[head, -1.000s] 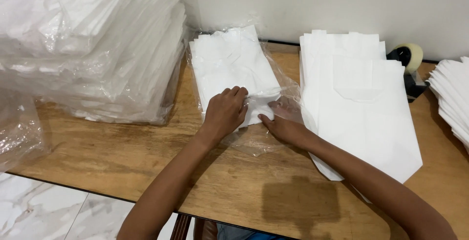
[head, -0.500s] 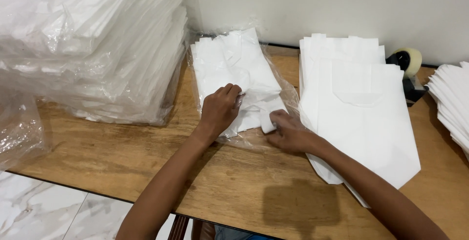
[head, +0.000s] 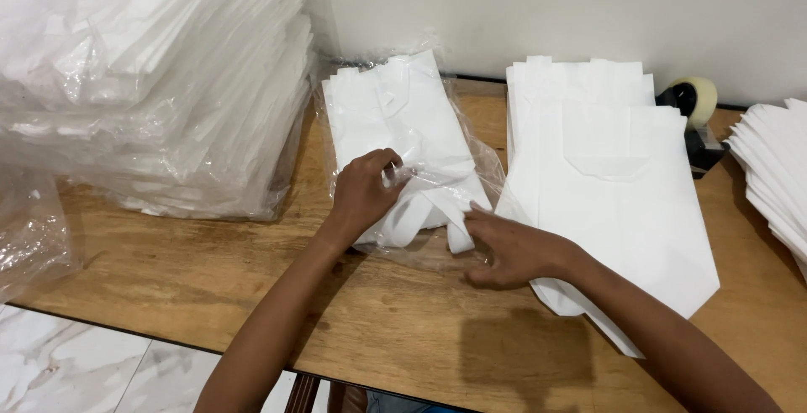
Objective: Packing folded white plastic bags into a larger clear plastic bag for distribution.
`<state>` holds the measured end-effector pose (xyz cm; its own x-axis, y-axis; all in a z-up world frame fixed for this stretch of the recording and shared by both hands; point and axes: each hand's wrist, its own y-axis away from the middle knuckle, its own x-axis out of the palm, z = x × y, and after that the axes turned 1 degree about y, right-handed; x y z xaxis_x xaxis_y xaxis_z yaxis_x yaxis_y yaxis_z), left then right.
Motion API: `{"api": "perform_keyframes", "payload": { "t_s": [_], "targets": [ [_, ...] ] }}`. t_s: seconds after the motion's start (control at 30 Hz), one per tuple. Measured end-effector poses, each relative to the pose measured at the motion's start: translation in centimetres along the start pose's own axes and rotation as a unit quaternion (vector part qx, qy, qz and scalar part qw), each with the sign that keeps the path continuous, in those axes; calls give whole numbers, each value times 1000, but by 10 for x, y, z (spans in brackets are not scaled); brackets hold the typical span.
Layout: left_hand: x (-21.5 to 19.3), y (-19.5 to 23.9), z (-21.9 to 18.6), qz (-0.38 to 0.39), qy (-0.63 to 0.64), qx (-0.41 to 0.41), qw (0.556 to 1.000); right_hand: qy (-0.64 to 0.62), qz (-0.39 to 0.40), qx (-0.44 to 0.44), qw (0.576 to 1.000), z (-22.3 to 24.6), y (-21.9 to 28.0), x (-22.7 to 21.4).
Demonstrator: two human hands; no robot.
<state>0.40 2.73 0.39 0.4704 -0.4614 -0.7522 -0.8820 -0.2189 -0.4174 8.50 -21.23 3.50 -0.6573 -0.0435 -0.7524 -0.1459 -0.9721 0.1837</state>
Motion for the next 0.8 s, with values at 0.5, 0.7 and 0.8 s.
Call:
{"api": "perform_keyframes", "payload": {
  "t_s": [0.5,0.7,0.8],
  "targets": [
    [-35,-2,-23,234,111,-99,961,-120,-131,10,984,5,-1,1],
    [-16,-2,-10,-21,85,14,996,-99,-206,-1,974,-22,-19,14],
    [-11,3,-23,-107,5,82,991,-16,-290,-6,957,-18,-28,11]
  ]
}}
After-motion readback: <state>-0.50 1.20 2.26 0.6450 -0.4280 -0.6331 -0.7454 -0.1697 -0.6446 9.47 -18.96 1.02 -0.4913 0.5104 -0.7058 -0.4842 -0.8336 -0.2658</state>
